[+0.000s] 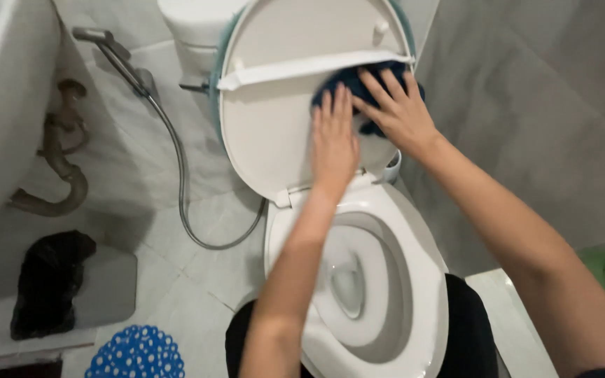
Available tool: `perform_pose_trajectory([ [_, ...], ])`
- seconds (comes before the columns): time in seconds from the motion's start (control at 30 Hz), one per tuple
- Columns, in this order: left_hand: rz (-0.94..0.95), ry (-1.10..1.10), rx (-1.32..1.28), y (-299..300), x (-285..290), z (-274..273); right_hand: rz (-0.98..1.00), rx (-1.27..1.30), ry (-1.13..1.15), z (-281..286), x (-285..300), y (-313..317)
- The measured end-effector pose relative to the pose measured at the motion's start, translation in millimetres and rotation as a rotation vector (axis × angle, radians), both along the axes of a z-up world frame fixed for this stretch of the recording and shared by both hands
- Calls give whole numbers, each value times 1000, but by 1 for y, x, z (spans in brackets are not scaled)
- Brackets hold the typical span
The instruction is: The person cleans a white toilet using a dark blue cloth, wiping the tank, seat, and rim. They then move to the sink to rinse the cloth and a green scoop under running water. The person proceeds to wipe the tiled walls and floor with the damp cloth before returning to the sink to mix a cleaning powder into the scoop.
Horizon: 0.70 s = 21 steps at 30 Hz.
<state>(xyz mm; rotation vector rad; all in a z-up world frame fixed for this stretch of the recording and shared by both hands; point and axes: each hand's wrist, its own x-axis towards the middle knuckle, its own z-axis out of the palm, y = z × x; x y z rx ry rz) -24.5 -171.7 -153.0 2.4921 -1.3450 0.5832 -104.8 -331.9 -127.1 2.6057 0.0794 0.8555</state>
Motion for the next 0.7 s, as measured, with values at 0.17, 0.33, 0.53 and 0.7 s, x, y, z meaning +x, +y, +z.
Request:
perform_pose_trajectory([
  [0.17, -159, -17, -100, 16, 19, -24, 49, 101, -14, -64, -10, 2],
  [0.33, -233, 39, 202, 13, 3, -132, 42, 109, 182, -114, -60, 17],
  [0.53, -132, 924, -24, 102, -26, -50, -214, 658, 443, -78, -91, 76],
  [0.7, -204, 1185, -404, 187, -84, 55, 206, 1525, 121, -27, -109, 152],
])
